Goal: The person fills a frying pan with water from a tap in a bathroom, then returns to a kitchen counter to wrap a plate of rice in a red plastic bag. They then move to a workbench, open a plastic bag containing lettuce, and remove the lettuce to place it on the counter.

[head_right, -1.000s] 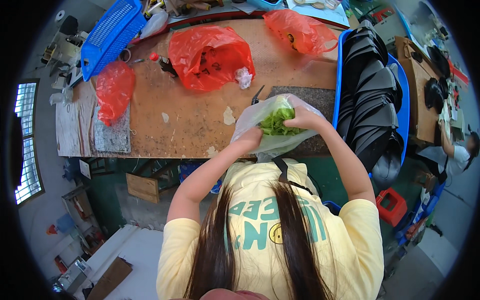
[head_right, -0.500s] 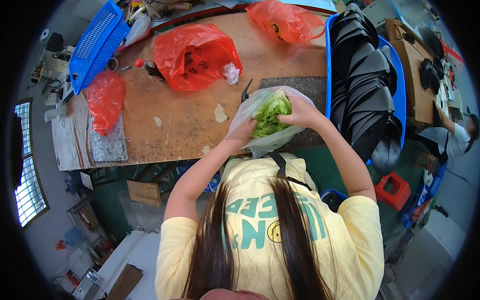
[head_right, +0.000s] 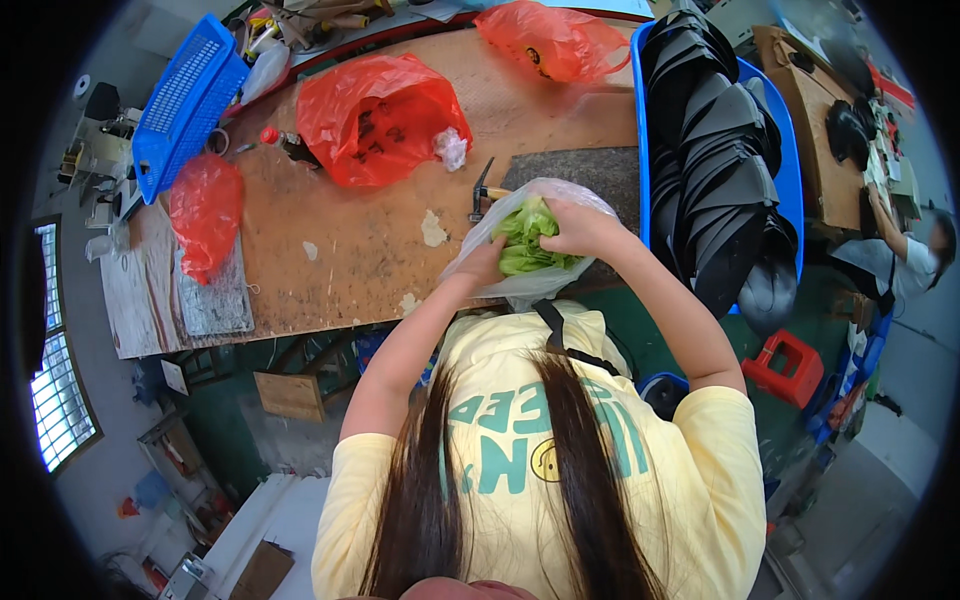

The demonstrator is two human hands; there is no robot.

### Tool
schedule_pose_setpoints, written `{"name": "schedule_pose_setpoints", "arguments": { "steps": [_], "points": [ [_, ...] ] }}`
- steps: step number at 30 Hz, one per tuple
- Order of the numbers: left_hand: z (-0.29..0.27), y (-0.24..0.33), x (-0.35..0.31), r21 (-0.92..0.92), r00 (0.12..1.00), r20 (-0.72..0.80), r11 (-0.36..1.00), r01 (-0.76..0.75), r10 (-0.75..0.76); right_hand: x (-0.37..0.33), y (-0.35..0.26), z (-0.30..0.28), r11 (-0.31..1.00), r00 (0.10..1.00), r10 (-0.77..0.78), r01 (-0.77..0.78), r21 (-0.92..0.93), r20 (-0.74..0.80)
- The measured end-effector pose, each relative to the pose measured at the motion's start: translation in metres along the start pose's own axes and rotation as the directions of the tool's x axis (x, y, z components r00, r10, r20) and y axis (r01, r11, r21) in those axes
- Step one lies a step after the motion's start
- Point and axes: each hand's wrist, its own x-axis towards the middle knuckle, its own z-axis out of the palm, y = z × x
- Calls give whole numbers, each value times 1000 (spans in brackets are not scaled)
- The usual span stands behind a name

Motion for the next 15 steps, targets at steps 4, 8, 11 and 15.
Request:
{"name": "schedule_pose_setpoints", "arguments": {
  "steps": [4, 8, 11, 15],
  "points": [
    [6, 0, 2, -181, 959, -214, 957, -227, 187, -1, 20, 19, 998, 999, -47, 47, -48, 0],
    [-26, 34, -13, -108, 881, -305, 906, -410, 363, -5, 27, 25, 987, 986, -146, 140, -78, -82],
    [3, 14, 0, -141, 889, -252, 894, -425, 383, -3, 29, 30, 982, 981, -168, 159, -101, -97],
    [30, 21, -9, -218, 993, -55, 969, -117, 107, -7, 29, 30, 986, 983, -163, 160, -48, -80]
  ]
}}
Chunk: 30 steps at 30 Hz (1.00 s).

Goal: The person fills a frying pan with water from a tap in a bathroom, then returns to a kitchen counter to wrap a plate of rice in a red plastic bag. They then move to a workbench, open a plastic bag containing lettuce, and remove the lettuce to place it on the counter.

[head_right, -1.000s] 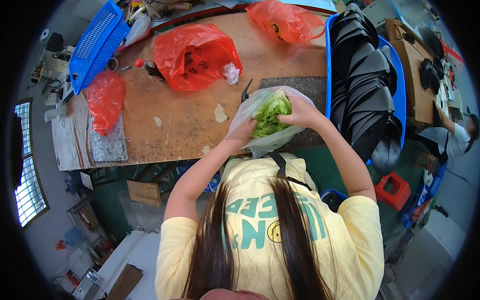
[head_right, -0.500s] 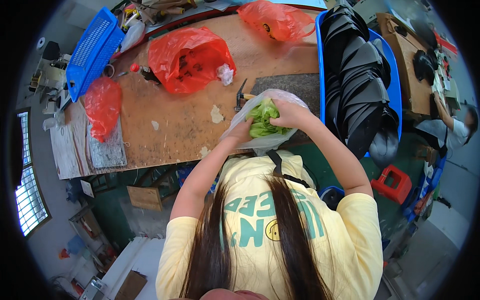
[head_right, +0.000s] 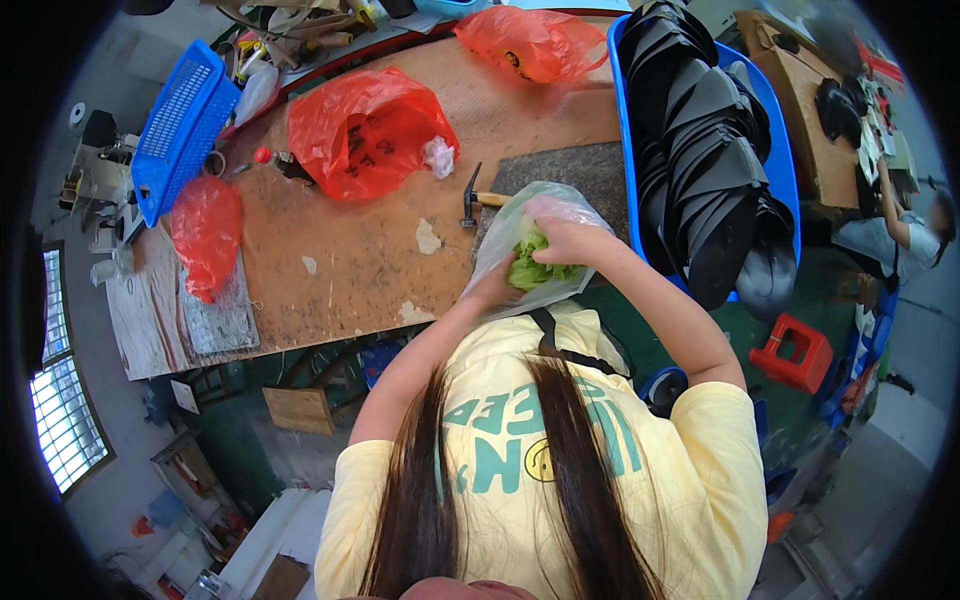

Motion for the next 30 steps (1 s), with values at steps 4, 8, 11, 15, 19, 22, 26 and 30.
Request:
{"name": "schedule_pose_setpoints", "arguments": {
  "steps": [4, 8, 11, 15, 19, 22, 26, 30],
  "points": [
    [0, 12, 2, -74, 999, -39, 997, -38, 35, -6, 1, -1, 994, 999, 29, -33, -102, -40],
    [-20, 5, 14, 34, 982, -167, 996, -84, 89, -13, 1, -10, 978, 1000, 9, -14, -210, -24],
    [-39, 30, 20, 200, 982, -163, 978, -63, 97, -19, 6, -9, 941, 997, -68, 56, -332, -25],
    [-51, 66, 23, 534, 911, -192, 818, -214, 364, -27, 13, 2, 937, 999, -41, 44, -346, 17],
    [-63, 76, 21, 547, 865, -185, 780, -304, 467, -27, 19, 7, 989, 984, -129, 119, -87, -122],
    [-57, 50, 24, 581, 935, -166, 797, -164, 314, -8, 24, 43, 984, 977, -104, 73, -165, -188],
    [-46, 20, 25, 437, 937, -301, 899, -32, 179, -3, 23, 72, 998, 947, 1, -19, -52, -322],
    [-61, 31, 21, 111, 958, -242, 985, -133, 157, -6, 15, 68, 996, 972, 56, -69, -49, -230]
  ]
}}
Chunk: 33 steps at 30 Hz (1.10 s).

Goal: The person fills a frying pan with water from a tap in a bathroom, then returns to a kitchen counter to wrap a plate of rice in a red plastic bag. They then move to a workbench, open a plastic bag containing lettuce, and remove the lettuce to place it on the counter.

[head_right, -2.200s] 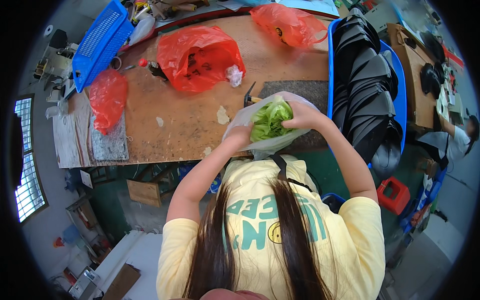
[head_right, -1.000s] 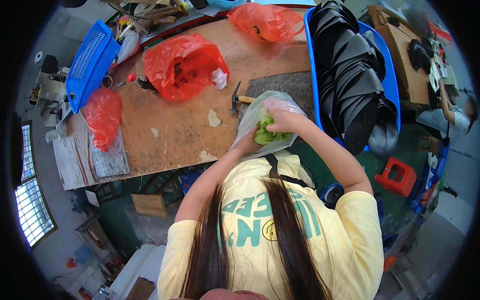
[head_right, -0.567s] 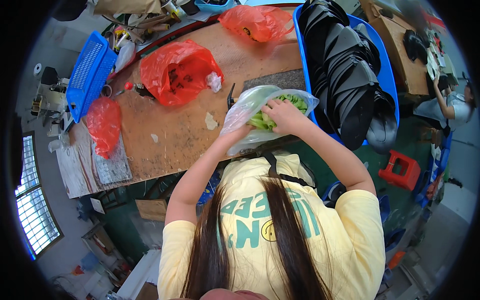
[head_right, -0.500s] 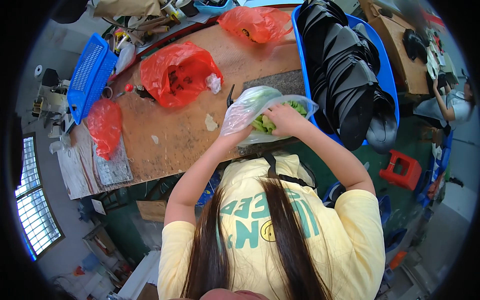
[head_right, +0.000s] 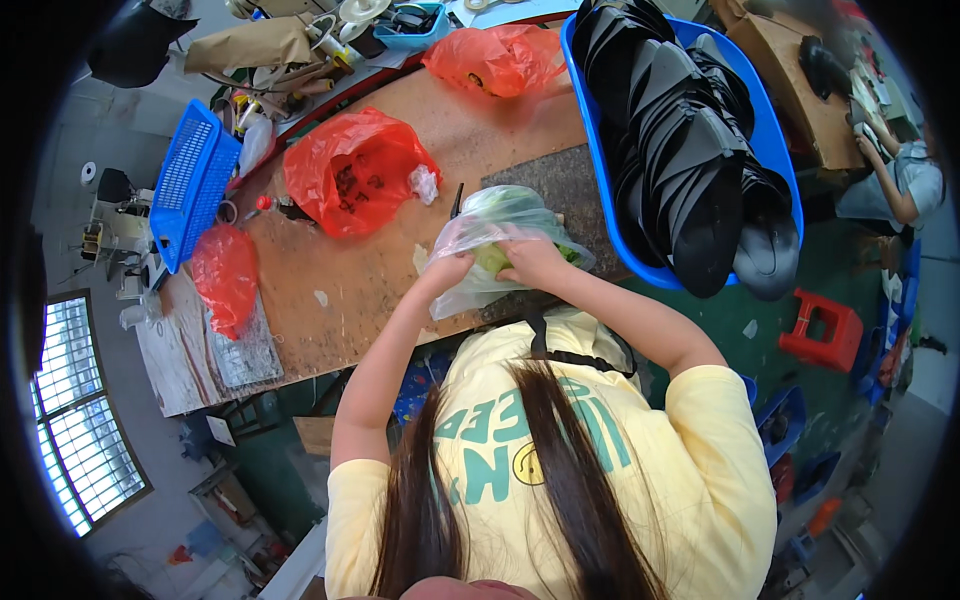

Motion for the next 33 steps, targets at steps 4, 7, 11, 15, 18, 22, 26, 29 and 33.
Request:
{"name": "schedule_pose_setpoints", "arguments": {
  "steps": [4, 7, 11, 15, 18, 22, 26, 29, 33],
  "points": [
    [-3, -6, -1, -21, 999, -37, 1000, -1, 0, 32, 0, -3, 999, 933, 42, -40, -12, 358],
    [-7, -5, -3, 20, 995, -100, 1000, -14, 16, 40, 7, -3, 998, 915, 32, -52, 40, 403],
    [-13, 2, -5, 264, 998, -44, 963, 59, -49, 39, 2, -10, 997, 933, -68, 79, -17, 353],
    [-7, -2, -9, 364, 997, -38, 929, 74, -64, 39, 27, 15, 975, 956, -210, 222, -34, 204],
    [7, -2, -32, 674, 994, 108, 735, -66, -9, 40, 13, -6, 984, 965, -173, 180, -14, 197],
    [38, 29, -74, 868, 853, 473, 283, -408, -219, 45, -8, -26, 994, 957, -107, 106, 15, 269],
    [23, 55, -73, 861, 764, 499, 328, -388, -408, 42, -11, 11, 960, 943, -280, 281, 20, 182],
    [14, 31, -78, 886, 780, 424, 391, -251, -460, 30, -32, 10, 903, 886, -425, 430, 13, 184],
    [3, -19, -91, 887, 965, 264, 392, -243, 1, 18, -28, 17, 875, 873, -484, 480, 64, 60]
  ]
}}
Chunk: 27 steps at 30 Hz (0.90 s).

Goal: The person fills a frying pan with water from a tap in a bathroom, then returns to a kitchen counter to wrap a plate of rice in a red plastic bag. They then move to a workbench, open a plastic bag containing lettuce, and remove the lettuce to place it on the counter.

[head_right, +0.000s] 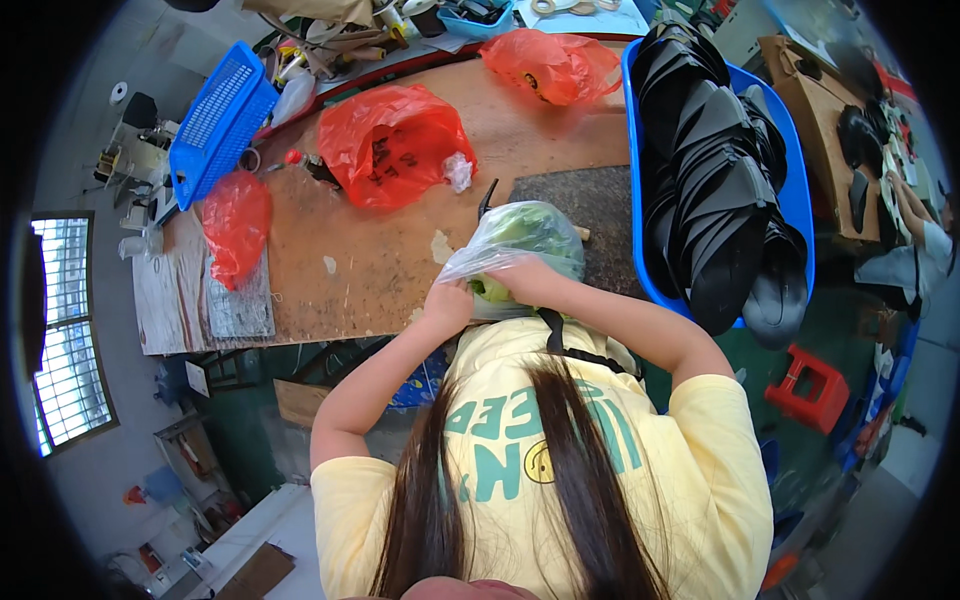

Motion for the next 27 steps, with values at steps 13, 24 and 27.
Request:
{"name": "schedule_pose_setpoints", "arguments": {
  "steps": [13, 24, 27],
  "points": [
    [-21, -30, 32, -463, 985, -110, 884, 66, -131, -33, -4, -47, 909, 925, 377, -360, 209, -43],
    [23, -22, 32, -455, 986, -12, 879, 144, -168, -11, 4, -26, 906, 904, 406, -417, 68, 132],
    [36, -16, 36, -447, 968, 136, 859, 249, -210, 7, -23, -28, 886, 872, 451, -462, 20, 193]
  ]
}}
